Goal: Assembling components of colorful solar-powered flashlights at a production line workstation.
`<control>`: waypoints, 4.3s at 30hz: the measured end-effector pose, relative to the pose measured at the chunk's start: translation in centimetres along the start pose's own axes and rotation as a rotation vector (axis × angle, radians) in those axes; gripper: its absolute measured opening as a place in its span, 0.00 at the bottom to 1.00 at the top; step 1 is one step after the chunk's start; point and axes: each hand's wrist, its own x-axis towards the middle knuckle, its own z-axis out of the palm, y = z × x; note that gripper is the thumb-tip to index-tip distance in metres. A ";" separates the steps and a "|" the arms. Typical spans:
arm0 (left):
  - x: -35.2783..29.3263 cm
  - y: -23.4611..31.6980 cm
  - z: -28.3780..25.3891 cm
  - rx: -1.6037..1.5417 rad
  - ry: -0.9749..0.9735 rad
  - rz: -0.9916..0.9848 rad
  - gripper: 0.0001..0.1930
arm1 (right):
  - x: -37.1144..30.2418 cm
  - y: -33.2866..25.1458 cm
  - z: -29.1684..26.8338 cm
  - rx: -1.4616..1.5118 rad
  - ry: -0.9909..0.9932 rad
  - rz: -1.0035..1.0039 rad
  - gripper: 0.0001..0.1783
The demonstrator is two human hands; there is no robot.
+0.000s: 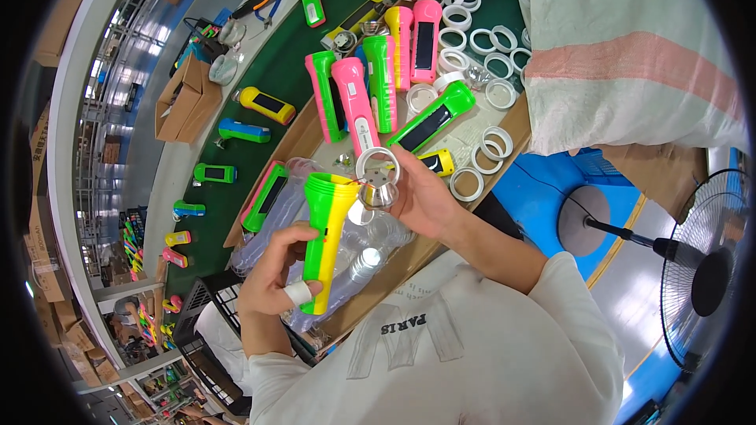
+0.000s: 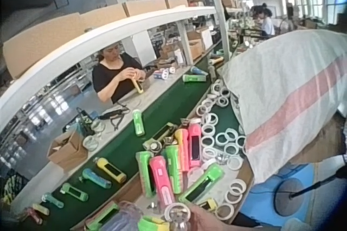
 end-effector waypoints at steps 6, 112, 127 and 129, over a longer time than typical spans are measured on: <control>0.3 0.8 1.5 0.456 0.214 -0.036 0.38 | -0.9 -0.2 -0.3 -0.069 -0.146 -0.082 0.24; 3.8 -9.8 10.4 -1.596 -0.229 -0.152 0.43 | -4.1 -3.4 1.2 -0.500 -0.197 -0.234 0.30; 3.8 -8.9 2.0 -1.211 0.435 -0.173 0.25 | -2.8 -2.7 -0.2 -0.811 0.017 -0.410 0.23; 4.0 -8.4 2.6 -1.398 0.155 -0.129 0.31 | -2.2 -2.2 0.6 -0.733 -0.031 -0.440 0.29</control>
